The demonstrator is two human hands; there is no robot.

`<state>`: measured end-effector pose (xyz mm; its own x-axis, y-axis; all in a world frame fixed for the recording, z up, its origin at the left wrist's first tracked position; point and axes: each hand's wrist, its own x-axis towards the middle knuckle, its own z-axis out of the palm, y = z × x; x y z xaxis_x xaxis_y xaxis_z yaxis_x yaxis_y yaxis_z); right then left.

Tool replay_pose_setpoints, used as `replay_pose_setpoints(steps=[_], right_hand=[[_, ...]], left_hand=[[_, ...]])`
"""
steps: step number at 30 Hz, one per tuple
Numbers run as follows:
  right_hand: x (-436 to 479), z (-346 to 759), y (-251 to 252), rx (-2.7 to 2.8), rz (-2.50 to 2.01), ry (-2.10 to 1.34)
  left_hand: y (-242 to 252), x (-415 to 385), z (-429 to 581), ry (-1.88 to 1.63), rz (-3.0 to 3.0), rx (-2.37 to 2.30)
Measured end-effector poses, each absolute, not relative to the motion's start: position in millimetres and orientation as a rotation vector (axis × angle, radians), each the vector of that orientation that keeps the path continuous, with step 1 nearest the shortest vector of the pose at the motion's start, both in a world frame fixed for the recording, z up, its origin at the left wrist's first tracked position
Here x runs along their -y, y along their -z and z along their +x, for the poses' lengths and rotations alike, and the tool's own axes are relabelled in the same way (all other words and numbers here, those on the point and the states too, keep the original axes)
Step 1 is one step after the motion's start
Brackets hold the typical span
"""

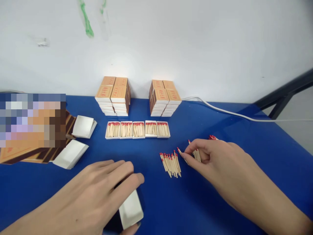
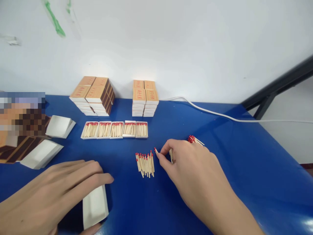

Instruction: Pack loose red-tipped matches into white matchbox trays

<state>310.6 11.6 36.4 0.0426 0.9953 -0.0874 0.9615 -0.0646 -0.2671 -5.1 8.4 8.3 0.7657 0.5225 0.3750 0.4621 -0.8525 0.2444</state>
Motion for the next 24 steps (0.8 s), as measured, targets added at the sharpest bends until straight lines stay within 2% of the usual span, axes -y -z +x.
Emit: replay_pose_setpoints(steps=[11, 15, 20, 24], right_hand=[[-7.5, 307.0, -44.4, 2.072, -2.075, -0.632], [-10.0, 318.5, -45.9, 1.995, -2.093, -0.528], [-18.2, 329.4, -45.6, 1.869, -2.335, -0.213], [-21.4, 325.1, -42.2, 1.883, -2.442, -0.188]], left_hand=[[-11.1, -9.9, -1.7, -0.689, 2.881, -0.703], [-8.0, -9.7, -2.8, -0.699, 2.909, -0.693], [-12.1, -12.5, -0.5, -0.650, 2.917, -0.698], [-13.3, -11.9, -0.5, -0.668, 2.924, -0.717]])
